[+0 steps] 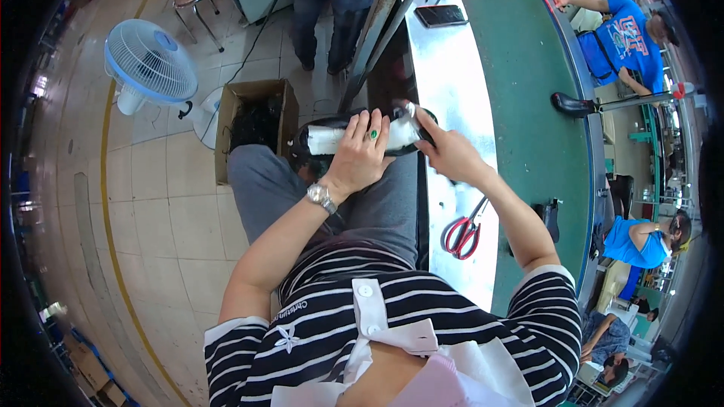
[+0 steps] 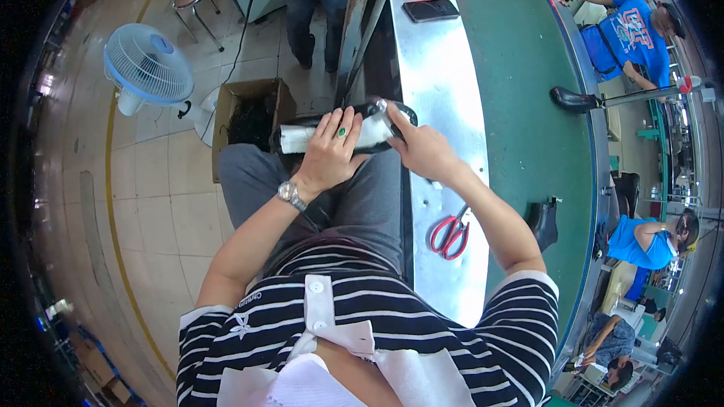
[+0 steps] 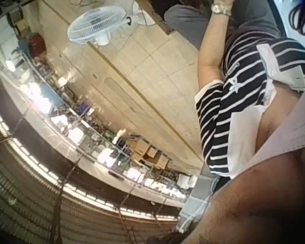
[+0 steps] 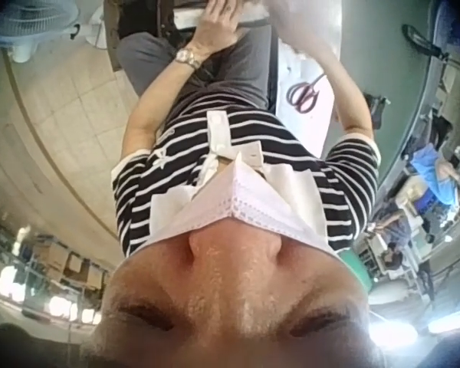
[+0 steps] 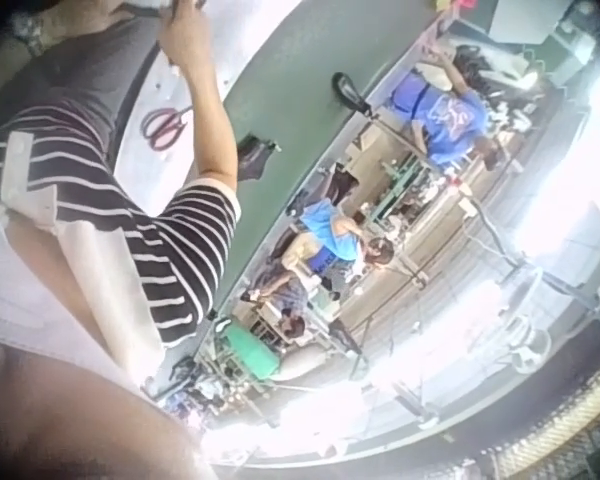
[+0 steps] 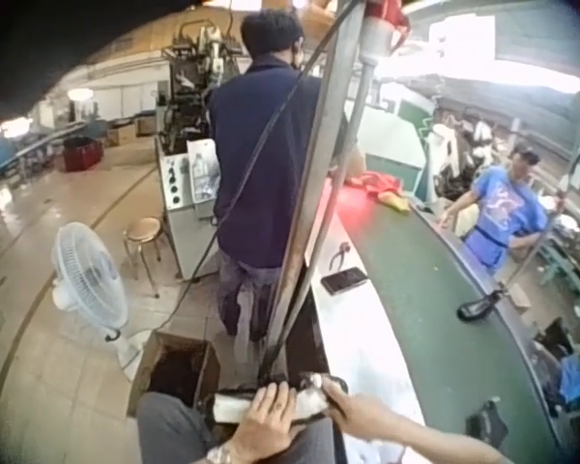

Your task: Trim and finish the sole and heel area of a black boot using industrial tools.

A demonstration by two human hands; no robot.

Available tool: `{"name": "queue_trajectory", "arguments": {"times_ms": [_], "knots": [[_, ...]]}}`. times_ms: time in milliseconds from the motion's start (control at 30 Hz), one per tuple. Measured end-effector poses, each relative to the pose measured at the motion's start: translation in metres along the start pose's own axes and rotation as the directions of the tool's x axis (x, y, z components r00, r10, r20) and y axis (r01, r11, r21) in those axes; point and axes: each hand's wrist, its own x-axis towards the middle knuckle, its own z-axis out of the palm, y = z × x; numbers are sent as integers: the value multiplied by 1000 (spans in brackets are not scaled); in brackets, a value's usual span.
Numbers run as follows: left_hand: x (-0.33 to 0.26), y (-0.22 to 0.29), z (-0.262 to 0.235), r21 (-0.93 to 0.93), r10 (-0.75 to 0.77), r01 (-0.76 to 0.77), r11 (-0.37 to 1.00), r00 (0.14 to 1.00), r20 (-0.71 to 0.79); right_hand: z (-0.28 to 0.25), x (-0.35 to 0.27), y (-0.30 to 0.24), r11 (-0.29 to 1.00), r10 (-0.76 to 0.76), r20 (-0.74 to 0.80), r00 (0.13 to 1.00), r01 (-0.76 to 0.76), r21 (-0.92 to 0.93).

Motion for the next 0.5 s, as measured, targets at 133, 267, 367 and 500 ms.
{"name": "queue_trajectory", "arguments": {"times_ms": [133,267,367,500], "knots": [[4,1,0,-19,-47,47,999,998,-36,-37,-3,-12,886,52,-166,985,32,463],[11,5,2,-19,-52,52,998,999,-3,-5,7,-6,894,236,71,969,-245,375],[10,-2,1,-4,-85,85,996,996,-24,-45,5,-13,928,125,203,971,-187,323],[8,5,4,-1,-91,91,996,995,-35,-7,12,-5,821,214,-342,915,21,571]]}}
